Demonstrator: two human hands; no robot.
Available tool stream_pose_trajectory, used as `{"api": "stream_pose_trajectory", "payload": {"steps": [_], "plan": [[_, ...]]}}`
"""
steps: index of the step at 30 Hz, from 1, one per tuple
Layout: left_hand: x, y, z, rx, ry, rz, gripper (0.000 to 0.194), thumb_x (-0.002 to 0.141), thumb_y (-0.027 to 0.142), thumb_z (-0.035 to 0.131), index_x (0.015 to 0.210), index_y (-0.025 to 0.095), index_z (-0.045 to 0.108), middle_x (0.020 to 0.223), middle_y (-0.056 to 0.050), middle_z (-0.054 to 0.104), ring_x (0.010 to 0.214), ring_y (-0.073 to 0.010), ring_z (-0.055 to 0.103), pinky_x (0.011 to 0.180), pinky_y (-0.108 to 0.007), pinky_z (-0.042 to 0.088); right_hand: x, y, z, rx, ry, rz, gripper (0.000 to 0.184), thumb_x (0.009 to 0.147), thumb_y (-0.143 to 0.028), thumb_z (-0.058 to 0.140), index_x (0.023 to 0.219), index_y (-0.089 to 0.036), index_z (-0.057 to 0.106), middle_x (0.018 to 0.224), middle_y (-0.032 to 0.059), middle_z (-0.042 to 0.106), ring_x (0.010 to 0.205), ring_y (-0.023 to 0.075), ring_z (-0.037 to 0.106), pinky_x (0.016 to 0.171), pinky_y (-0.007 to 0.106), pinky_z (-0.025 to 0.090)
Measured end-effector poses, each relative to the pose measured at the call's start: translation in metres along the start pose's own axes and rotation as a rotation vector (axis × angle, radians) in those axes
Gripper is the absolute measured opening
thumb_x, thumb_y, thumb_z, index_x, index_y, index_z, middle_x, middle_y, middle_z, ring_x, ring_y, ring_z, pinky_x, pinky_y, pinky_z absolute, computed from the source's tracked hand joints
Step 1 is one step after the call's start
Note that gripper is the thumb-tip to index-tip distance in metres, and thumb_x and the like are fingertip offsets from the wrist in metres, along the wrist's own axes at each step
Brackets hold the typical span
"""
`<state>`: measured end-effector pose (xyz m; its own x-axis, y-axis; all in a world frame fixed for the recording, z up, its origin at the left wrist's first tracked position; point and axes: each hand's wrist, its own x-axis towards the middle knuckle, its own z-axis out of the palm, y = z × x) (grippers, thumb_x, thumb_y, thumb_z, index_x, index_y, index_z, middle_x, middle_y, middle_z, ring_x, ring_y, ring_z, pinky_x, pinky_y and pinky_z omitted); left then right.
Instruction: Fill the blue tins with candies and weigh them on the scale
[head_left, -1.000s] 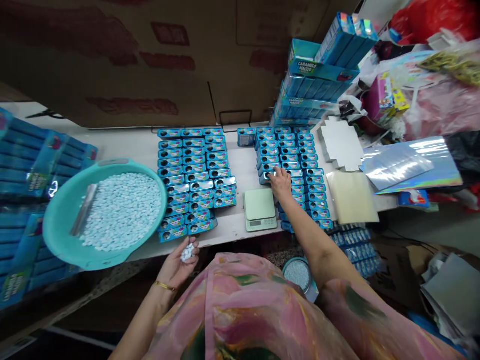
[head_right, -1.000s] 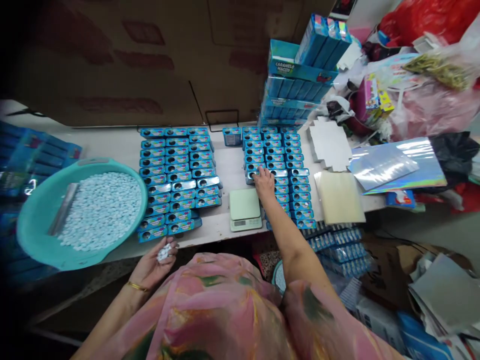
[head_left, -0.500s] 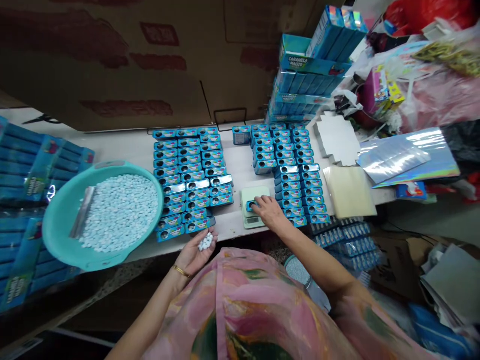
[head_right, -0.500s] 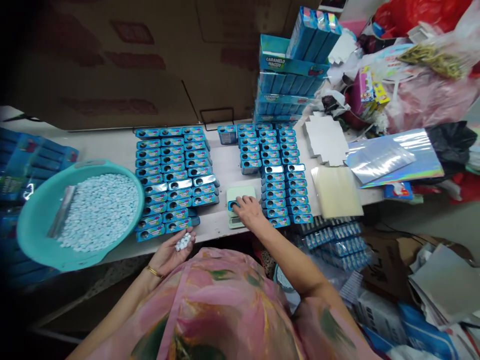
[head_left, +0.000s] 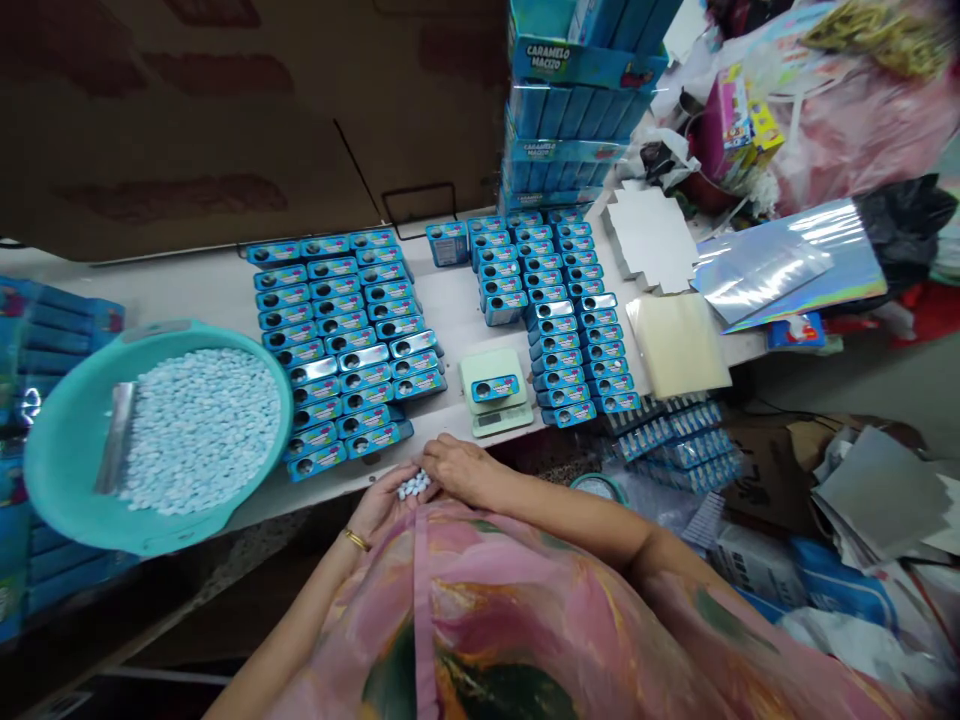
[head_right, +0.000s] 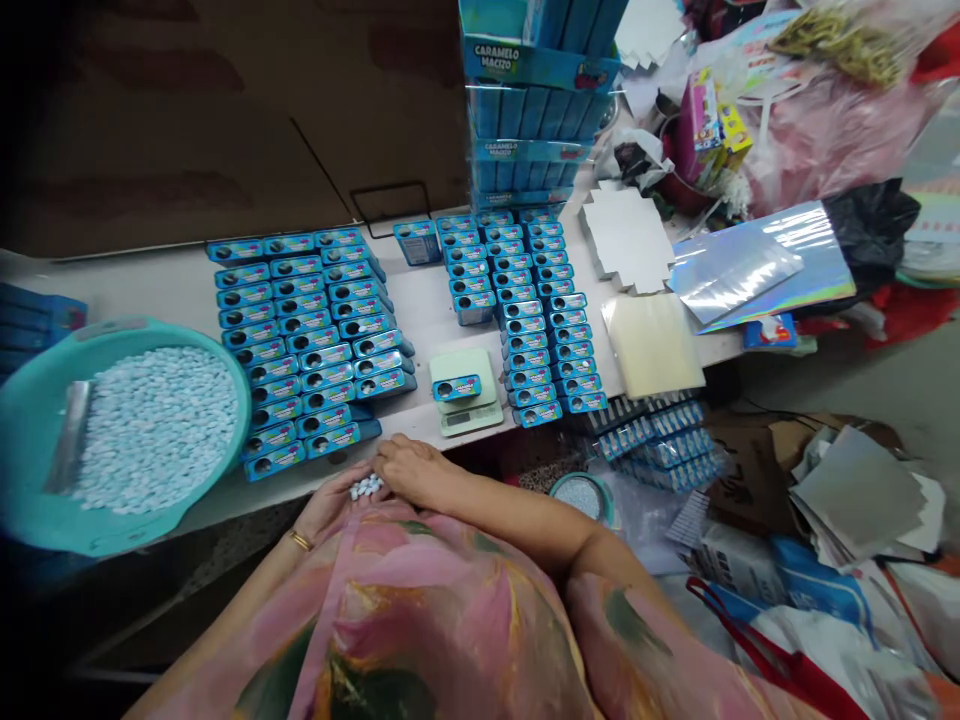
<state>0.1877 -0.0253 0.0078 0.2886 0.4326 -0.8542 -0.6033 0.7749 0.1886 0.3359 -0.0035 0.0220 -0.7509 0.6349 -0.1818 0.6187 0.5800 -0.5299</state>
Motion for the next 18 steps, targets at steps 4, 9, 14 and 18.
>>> {"api": "stream_pose_trajectory", "payload": {"steps": [4, 9, 14, 18], "plan": [[-0.005, -0.001, 0.006, 0.042, 0.037, -0.006, 0.034, 0.072, -0.002, 0.039, 0.097, 0.011, 0.057, 0.082, -0.008, 0.065, 0.072, -0.0178, 0.064, 0.066, -0.029, 0.053, -0.003, 0.003, 0.001, -0.030, 0.013, 0.008, 0.013, 0.083, -0.025, 0.046, 0.092, -0.017, 0.051, 0.087, 0.0042, 0.051, 0.084, 0.0161, 0.045, 0.059, 0.024, 0.041], [-0.002, -0.001, 0.006, 0.072, 0.000, -0.006, 0.038, 0.071, -0.003, 0.039, 0.102, 0.011, 0.056, 0.083, -0.008, 0.065, 0.071, -0.0184, 0.063, 0.066, -0.030, 0.053, -0.005, -0.001, 0.007, -0.057, 0.070, 0.036, 0.013, 0.082, -0.024, 0.046, 0.092, -0.016, 0.050, 0.088, 0.0051, 0.051, 0.086, 0.0178, 0.044, 0.063, 0.026, 0.042], [0.006, -0.001, 0.003, 0.044, -0.063, 0.001, 0.038, 0.072, 0.000, 0.040, 0.105, 0.010, 0.056, 0.083, -0.010, 0.066, 0.078, -0.0198, 0.063, 0.072, -0.032, 0.052, -0.011, 0.010, 0.010, 0.030, 0.174, 0.061, 0.012, 0.080, -0.023, 0.049, 0.087, -0.014, 0.053, 0.084, 0.0055, 0.053, 0.081, 0.0162, 0.045, 0.070, 0.026, 0.041], [0.009, 0.004, 0.014, 0.039, -0.121, -0.010, 0.035, 0.075, 0.003, 0.041, 0.107, 0.006, 0.054, 0.089, -0.014, 0.065, 0.089, -0.0204, 0.060, 0.079, -0.030, 0.049, -0.020, 0.029, -0.003, 0.099, 0.323, 0.124, 0.011, 0.079, -0.018, 0.048, 0.086, -0.014, 0.056, 0.082, 0.0053, 0.055, 0.080, 0.0156, 0.047, 0.074, 0.027, 0.040]]}}
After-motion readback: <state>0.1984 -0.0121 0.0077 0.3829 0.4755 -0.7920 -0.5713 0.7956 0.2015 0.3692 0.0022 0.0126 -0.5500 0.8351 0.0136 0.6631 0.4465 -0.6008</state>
